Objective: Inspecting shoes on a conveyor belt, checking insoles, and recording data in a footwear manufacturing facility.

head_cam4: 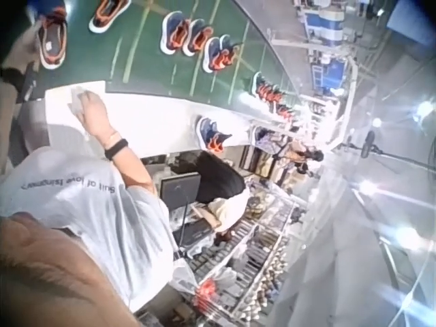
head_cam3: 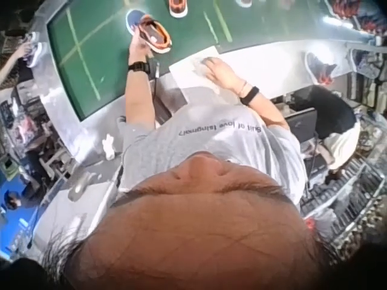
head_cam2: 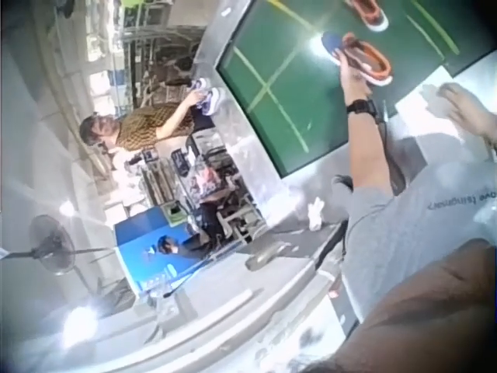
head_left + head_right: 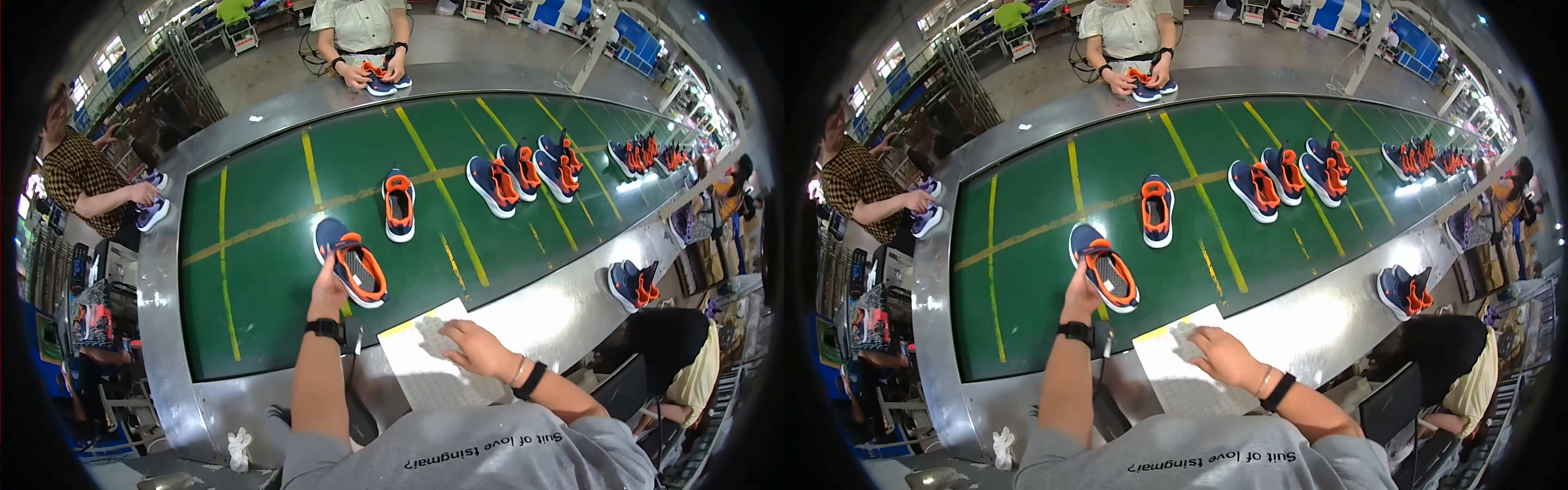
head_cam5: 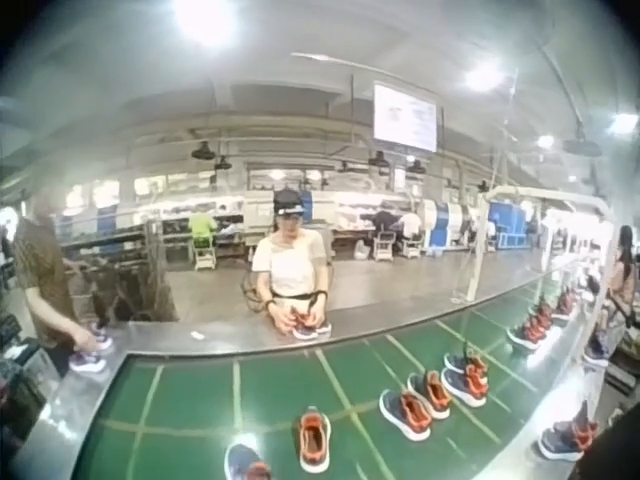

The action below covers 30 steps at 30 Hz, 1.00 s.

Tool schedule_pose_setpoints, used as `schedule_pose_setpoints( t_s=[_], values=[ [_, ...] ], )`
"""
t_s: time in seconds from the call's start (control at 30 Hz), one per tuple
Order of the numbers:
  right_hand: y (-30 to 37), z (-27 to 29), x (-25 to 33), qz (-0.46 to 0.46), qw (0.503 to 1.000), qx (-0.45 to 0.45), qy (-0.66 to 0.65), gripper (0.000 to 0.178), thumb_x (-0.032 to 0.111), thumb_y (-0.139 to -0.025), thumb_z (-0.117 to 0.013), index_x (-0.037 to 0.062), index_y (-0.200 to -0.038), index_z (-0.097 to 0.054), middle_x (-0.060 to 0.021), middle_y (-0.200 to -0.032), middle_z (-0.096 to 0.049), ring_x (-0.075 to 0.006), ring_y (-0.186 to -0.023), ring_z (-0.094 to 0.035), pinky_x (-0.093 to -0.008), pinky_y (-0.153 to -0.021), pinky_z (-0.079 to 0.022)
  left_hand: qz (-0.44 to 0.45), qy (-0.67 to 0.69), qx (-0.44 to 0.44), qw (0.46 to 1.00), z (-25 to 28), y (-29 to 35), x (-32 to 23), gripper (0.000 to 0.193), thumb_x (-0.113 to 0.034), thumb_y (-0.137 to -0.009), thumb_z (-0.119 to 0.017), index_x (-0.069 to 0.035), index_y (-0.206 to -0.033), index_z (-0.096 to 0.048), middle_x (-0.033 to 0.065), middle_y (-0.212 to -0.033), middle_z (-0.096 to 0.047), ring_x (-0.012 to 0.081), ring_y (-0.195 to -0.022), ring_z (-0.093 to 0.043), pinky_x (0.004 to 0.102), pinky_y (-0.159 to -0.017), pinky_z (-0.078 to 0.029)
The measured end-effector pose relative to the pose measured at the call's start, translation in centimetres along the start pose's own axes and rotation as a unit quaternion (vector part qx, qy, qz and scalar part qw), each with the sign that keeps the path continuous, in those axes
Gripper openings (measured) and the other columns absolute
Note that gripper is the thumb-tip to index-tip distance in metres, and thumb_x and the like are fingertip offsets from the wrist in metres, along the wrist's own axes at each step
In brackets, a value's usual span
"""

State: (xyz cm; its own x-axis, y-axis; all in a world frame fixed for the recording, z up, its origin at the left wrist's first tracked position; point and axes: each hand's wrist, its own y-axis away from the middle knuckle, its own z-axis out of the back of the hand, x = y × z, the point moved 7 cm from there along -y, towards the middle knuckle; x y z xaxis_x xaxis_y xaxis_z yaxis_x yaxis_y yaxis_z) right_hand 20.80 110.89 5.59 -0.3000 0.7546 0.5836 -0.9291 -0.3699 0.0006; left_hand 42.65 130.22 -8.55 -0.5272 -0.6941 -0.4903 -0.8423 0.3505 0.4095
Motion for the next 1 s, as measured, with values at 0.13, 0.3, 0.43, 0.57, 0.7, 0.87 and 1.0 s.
schedule_pose_setpoints(
  t_s=[0.13, 0.3, 0.43, 0.57, 0.7, 0.87, 1.0],
  values=[
    [2.8, -0.8, -2.1, -0.097, 0.995, 0.040, 0.003, 0.036, 0.017, -0.078, -0.061, 0.0002, -0.108, -0.051, -0.0180, -0.110, -0.051, -0.0339, -0.101, -0.051, -0.0375, -0.087, -0.043, -0.062, -0.162, 0.007, 0.985, -4.9, -3.7, -2.5, 0.059, -0.049, -0.086, -0.046, -0.009, -0.128, -0.037, 0.0095, -0.127, -0.045, 0.0241, -0.117, -0.042, 0.0445, -0.098, -0.031],
    [2.7, -2.2, -2.8, -0.127, 0.988, 0.084, -0.004, 0.033, 0.018, -0.079, -0.061, 0.0006, -0.106, -0.053, -0.0183, -0.109, -0.053, -0.0337, -0.099, -0.052, -0.0376, -0.086, -0.044, -0.062, -0.371, -0.109, 0.920, -2.8, -1.8, 1.2, 0.068, -0.054, -0.085, -0.045, -0.008, -0.134, -0.032, 0.0082, -0.134, -0.039, 0.0246, -0.126, -0.031, 0.0452, -0.101, -0.024],
    [1.4, -2.9, -1.7, -0.057, 0.992, 0.115, 0.006, 0.028, 0.014, -0.076, -0.062, -0.0008, -0.099, -0.057, -0.0186, -0.101, -0.056, -0.0342, -0.097, -0.052, -0.0373, -0.085, -0.044, -0.116, -0.520, -0.104, 0.840, 0.9, 2.5, 4.7, 0.056, -0.042, -0.087, -0.050, 0.002, -0.121, -0.046, 0.0157, -0.124, -0.048, 0.0248, -0.117, -0.044, 0.0333, -0.098, -0.033],
    [1.5, -2.6, 0.2, -0.015, 0.990, 0.138, 0.019, 0.026, 0.013, -0.076, -0.062, -0.0001, -0.098, -0.058, -0.0178, -0.102, -0.057, -0.0332, -0.097, -0.052, -0.0372, -0.084, -0.044, -0.138, -0.516, -0.071, 0.843, -1.1, 13.2, 7.7, 0.040, -0.026, -0.082, -0.063, 0.000, -0.111, -0.053, 0.0125, -0.108, -0.056, 0.0199, -0.100, -0.054, 0.0296, -0.081, -0.045],
    [3.1, -3.9, 1.5, 0.026, 0.983, 0.179, 0.015, 0.027, 0.014, -0.077, -0.062, 0.0001, -0.100, -0.058, -0.0171, -0.103, -0.057, -0.0324, -0.099, -0.052, -0.0374, -0.084, -0.043, -0.238, -0.500, -0.111, 0.825, 0.2, 22.8, 6.7, 0.030, -0.018, -0.081, -0.062, -0.004, -0.106, -0.057, 0.0114, -0.102, -0.057, 0.0191, -0.088, -0.055, 0.0299, -0.071, -0.046],
    [4.3, -5.2, 1.4, -0.001, 0.976, 0.196, -0.095, 0.031, 0.018, -0.079, -0.061, -0.0027, -0.102, -0.056, -0.0186, -0.099, -0.059, -0.0317, -0.091, -0.056, -0.0356, -0.081, -0.045, -0.319, -0.610, -0.408, 0.600, 6.9, 33.6, -0.4, 0.034, -0.015, -0.077, -0.060, 0.000, -0.105, -0.051, 0.0197, -0.108, -0.052, 0.0357, -0.103, -0.048, 0.0403, -0.088, -0.038],
    [2.5, -7.6, 2.9, -0.043, 0.961, 0.211, -0.173, 0.032, 0.022, -0.082, -0.060, -0.0040, -0.101, -0.055, -0.0179, -0.093, -0.060, -0.0276, -0.082, -0.059, -0.0330, -0.073, -0.047, -0.171, -0.616, -0.633, 0.436, 12.6, 40.3, -2.6, 0.046, -0.019, -0.078, -0.060, 0.003, -0.115, -0.046, 0.0241, -0.113, -0.050, 0.0370, -0.112, -0.042, 0.0408, -0.097, -0.032]
  ],
)
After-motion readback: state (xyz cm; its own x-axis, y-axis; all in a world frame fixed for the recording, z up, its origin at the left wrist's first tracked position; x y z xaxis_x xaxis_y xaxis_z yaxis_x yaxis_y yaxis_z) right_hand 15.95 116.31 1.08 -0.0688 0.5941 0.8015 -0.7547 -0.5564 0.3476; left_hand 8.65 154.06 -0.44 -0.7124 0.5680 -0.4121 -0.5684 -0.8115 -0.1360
